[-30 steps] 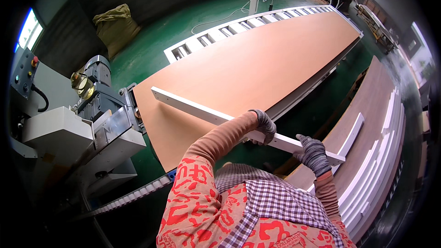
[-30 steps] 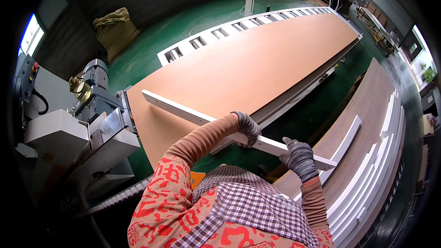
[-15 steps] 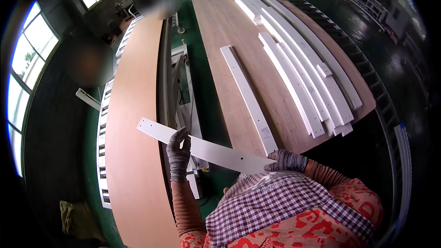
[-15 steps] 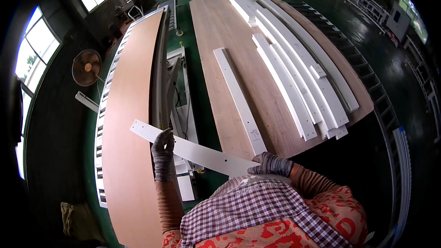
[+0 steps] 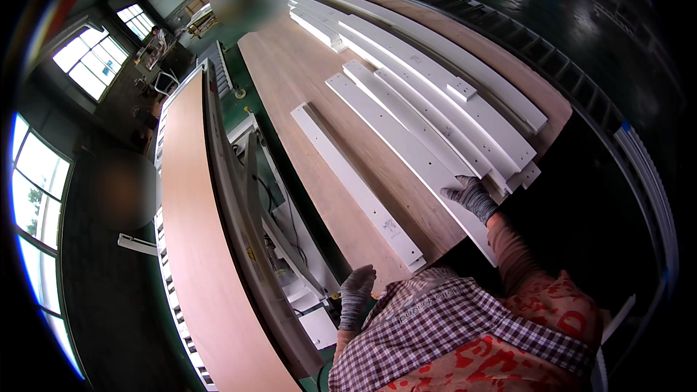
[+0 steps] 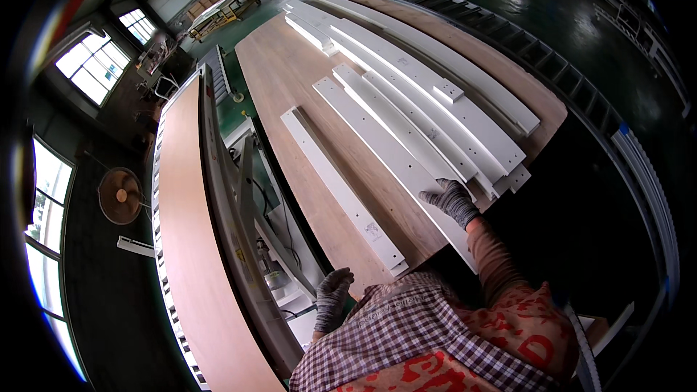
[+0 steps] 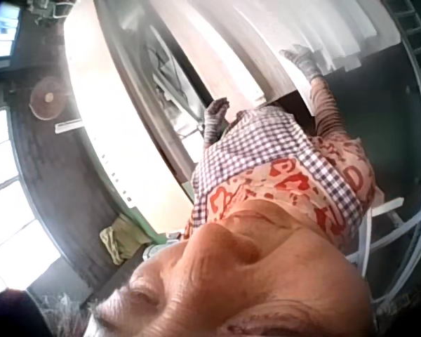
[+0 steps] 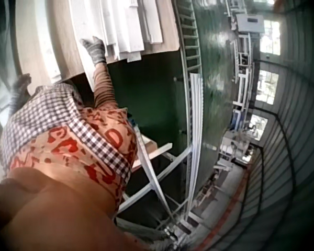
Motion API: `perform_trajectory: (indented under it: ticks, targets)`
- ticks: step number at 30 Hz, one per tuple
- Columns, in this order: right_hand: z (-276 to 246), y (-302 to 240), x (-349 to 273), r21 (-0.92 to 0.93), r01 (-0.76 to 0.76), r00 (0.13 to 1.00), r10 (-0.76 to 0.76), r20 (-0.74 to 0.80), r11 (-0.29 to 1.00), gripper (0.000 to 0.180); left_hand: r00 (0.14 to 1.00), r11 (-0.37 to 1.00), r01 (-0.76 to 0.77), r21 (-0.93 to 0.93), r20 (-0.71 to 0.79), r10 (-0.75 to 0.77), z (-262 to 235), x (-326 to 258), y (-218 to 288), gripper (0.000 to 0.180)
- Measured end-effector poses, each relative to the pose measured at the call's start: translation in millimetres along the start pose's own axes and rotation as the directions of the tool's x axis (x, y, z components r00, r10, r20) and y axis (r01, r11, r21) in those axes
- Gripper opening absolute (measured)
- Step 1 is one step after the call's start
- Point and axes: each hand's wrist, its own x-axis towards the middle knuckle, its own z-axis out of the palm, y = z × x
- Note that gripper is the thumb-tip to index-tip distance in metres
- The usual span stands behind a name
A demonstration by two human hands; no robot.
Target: The person repeatedly picks up white wooden planks from a stack on a workbench and feeds them one by one into a processing machine. The person wears gloves and handles the planks with both hands, placing them into the machine's input slot and then retrieving them to return to the stack. The task is performed in a repetitive loop throughout the clip.
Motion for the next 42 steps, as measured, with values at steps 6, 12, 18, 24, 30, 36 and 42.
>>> perform_trajectory:
  ticks: [6, 12, 18, 24, 30, 36, 42]
  targets:
    - [-14, -6, 53, -0.053, -0.043, 0.998, 0.040, -0.053, 0.998, 0.090, 0.993, 0.996, 0.058, -0.061, -0.096, -0.064, 5, -4, -3, 0.027]
    - [-9, -7, 93, -0.100, 0.003, 0.993, -0.015, -0.121, 0.995, 0.076, 0.983, 0.989, 0.064, -0.134, -0.164, -0.086, 8, -13, -10, 0.026]
    - [9, -25, 49, -0.562, 0.179, 0.888, -0.378, -0.261, 0.807, 0.072, 0.979, 0.989, 0.117, -0.088, -0.160, -0.130, 7, -21, -12, 0.027]
    - [26, 15, -23, -0.771, 0.062, 0.973, -0.209, -0.093, 0.633, 0.080, 0.975, 0.988, 0.146, 0.056, -0.175, -0.135, -5, -40, -27, 0.031]
    - [36, 67, 35, -0.793, 0.136, 0.912, -0.388, -0.134, 0.594, 0.058, 0.953, 0.977, 0.210, -0.019, -0.219, -0.209, -24, -55, -43, 0.030]
    - [51, 60, 51, -0.849, 0.152, 0.910, -0.406, -0.079, 0.506, 0.067, 0.923, 0.989, 0.111, -0.097, -0.359, -0.139, -40, -81, -45, 0.032]
    - [47, 31, 48, -0.792, 0.098, 0.981, -0.193, -0.025, 0.603, 0.061, 0.702, 0.975, -0.209, -0.080, -0.707, 0.092, -102, -129, -53, 0.029]
